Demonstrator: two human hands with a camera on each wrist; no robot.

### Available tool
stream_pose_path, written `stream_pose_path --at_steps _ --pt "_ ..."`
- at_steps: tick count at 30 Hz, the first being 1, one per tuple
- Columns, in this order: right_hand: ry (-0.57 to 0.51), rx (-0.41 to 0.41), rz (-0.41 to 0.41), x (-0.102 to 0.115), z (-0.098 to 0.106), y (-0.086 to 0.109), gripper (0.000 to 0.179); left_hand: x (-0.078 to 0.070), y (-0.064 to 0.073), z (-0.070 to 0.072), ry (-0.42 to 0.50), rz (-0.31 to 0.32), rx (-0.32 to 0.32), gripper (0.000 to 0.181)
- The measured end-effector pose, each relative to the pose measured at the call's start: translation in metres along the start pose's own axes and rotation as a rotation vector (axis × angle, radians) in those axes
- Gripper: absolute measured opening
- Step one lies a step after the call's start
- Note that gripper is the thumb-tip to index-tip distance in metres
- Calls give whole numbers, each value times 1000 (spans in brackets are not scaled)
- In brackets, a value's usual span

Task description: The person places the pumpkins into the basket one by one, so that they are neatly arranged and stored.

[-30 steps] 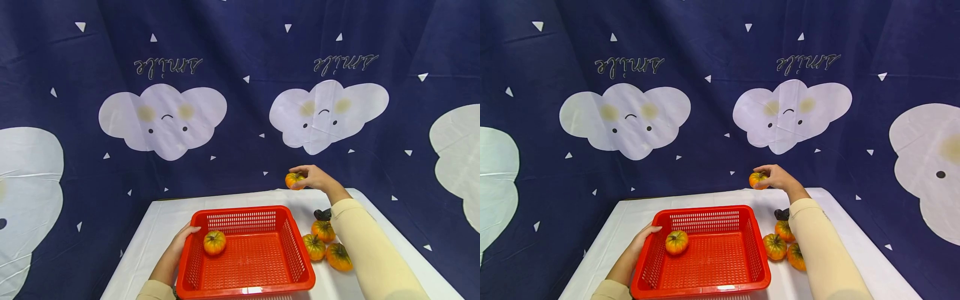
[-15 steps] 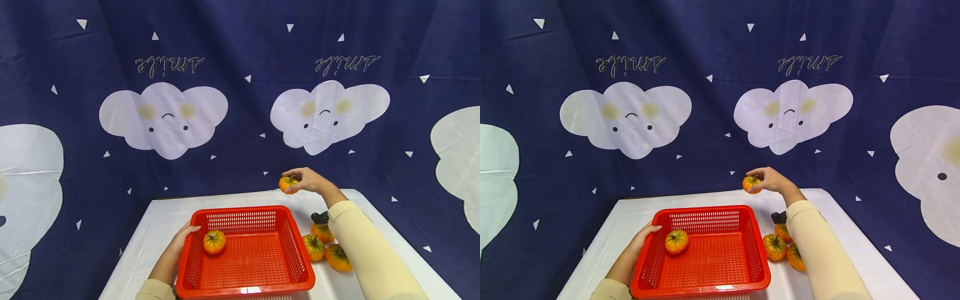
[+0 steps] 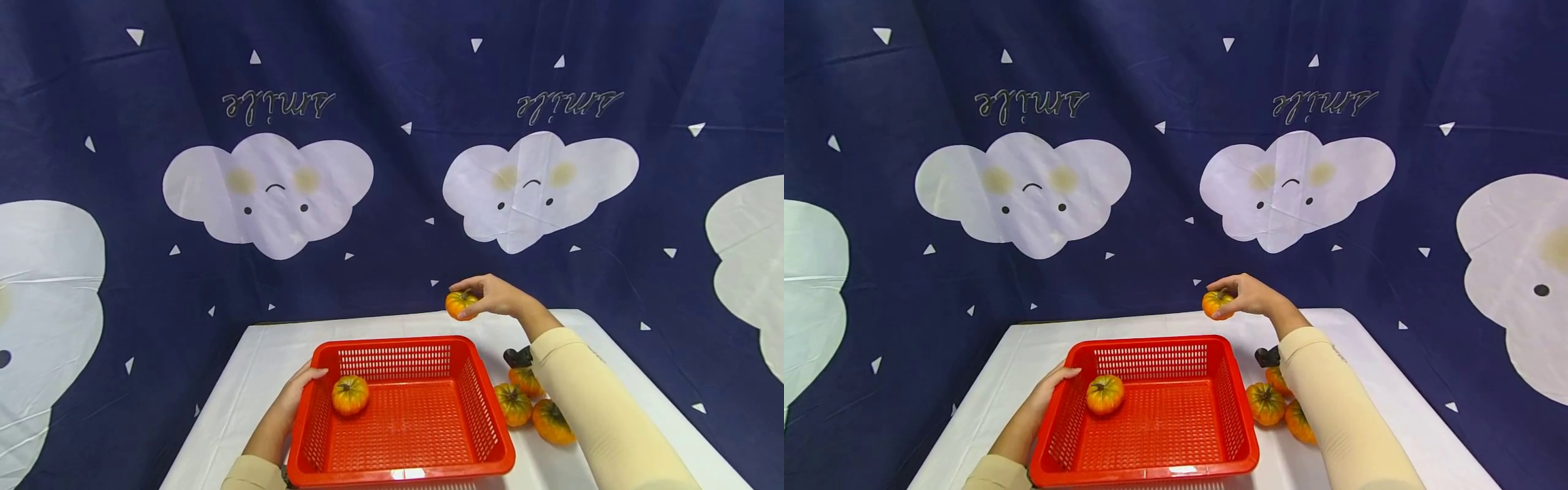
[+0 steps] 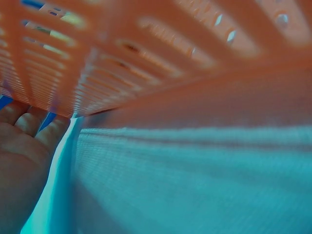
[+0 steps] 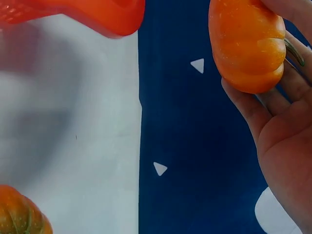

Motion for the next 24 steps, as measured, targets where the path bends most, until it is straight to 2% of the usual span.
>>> stream_pose_path --at_steps 11,24 --pt "-9 65 64 18 -10 -9 66 -1 -1 2 1 0 -3 62" --pt "7 96 127 36 -18 -16 63 -1 -2 4 16 -17 0 61"
Point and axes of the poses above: each hand's wrist, its own y-axis away from the middle knuckle, its own z-axis out of the back of the hand, x = y × z, the point moved 2 cm from there along -y, towards the middle knuckle, and after that the axes turned 10 degrees about y, right-handed, at the moved point
